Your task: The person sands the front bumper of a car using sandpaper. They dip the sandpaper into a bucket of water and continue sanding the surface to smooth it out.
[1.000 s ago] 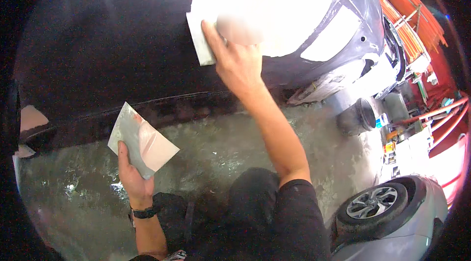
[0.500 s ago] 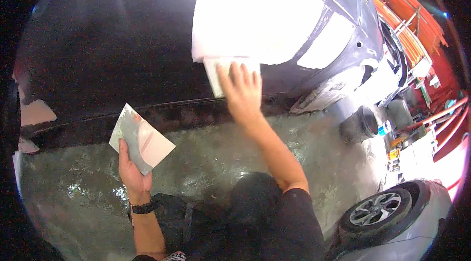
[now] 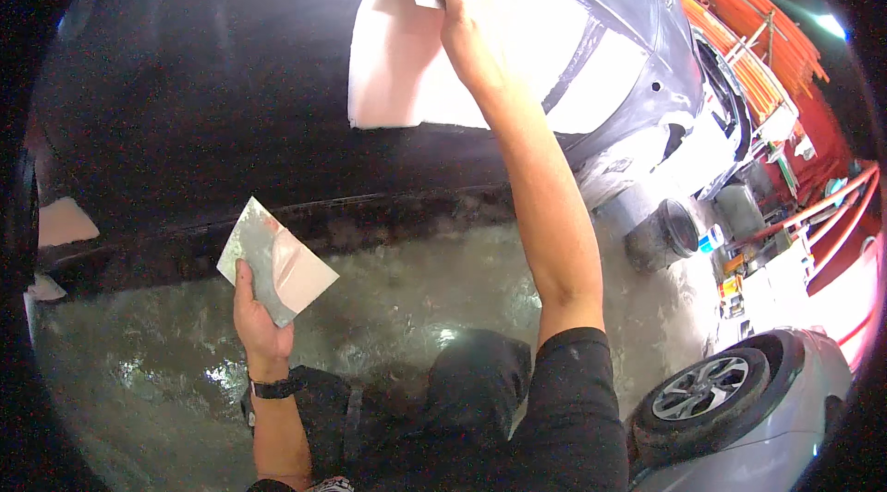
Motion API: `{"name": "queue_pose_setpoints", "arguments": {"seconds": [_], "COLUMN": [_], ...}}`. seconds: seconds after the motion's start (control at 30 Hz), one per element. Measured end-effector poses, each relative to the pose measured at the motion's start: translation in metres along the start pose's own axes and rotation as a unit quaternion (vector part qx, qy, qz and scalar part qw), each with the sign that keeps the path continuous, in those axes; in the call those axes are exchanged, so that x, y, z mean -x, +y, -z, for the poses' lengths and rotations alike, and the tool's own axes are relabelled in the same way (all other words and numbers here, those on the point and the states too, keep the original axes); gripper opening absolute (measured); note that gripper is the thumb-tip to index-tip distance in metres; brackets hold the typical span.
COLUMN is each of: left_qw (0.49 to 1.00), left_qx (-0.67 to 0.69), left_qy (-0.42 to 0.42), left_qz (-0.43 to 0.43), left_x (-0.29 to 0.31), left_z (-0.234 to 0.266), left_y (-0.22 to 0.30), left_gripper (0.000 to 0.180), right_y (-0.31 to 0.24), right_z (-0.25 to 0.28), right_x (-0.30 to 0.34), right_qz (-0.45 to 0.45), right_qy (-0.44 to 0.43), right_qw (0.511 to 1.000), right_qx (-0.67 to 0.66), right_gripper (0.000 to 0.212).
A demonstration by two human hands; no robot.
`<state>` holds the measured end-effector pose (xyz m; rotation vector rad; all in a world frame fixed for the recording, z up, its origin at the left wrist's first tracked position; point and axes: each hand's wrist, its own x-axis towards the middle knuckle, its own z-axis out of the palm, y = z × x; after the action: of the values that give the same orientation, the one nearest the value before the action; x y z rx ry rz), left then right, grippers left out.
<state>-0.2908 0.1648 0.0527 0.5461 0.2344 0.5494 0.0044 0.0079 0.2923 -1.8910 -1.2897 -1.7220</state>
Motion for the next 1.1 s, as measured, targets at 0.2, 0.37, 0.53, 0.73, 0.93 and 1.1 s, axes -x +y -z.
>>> {"name": "queue_pose_setpoints", "arguments": {"seconds": [0.2, 0.37, 0.53, 0.73, 0.93, 1.1], "left_qw": [1.0, 1.0, 1.0, 0.998, 0.998, 0.996], "left_qx": [-0.001, 0.001, 0.007, 0.054, 0.056, 0.062], "left_qy": [0.02, 0.013, 0.009, 0.004, -0.014, -0.034], "left_qz": [0.0, 0.012, 0.01, 0.038, 0.035, 0.046], "left_x": [0.001, 0.004, 0.002, -0.003, -0.004, -0.008], "left_z": [0.005, 0.004, 0.004, 0.007, 0.002, 0.003], "left_y": [0.003, 0.005, 0.003, 0.002, 0.0, -0.006], "left_gripper": [0.046, 0.046, 0.047, 0.046, 0.044, 0.044], "right_y": [-0.033, -0.072, -0.103, -0.122, -0.074, -0.017], "right_z": [0.005, 0.007, -0.018, -0.016, 0.033, 0.035], "right_x": [0.025, 0.078, 0.149, 0.189, 0.127, 0.04], "right_qz": [-0.015, -0.017, -0.01, -0.012, -0.095, -0.073], "right_qy": [-0.07, -0.126, -0.107, -0.159, -0.148, -0.038], "right_qw": [0.997, 0.991, 0.991, 0.985, 0.984, 0.996], "right_qx": [-0.012, 0.035, 0.077, 0.06, 0.041, 0.02], "right_gripper": [0.068, 0.074, 0.066, 0.061, 0.059, 0.068]}}
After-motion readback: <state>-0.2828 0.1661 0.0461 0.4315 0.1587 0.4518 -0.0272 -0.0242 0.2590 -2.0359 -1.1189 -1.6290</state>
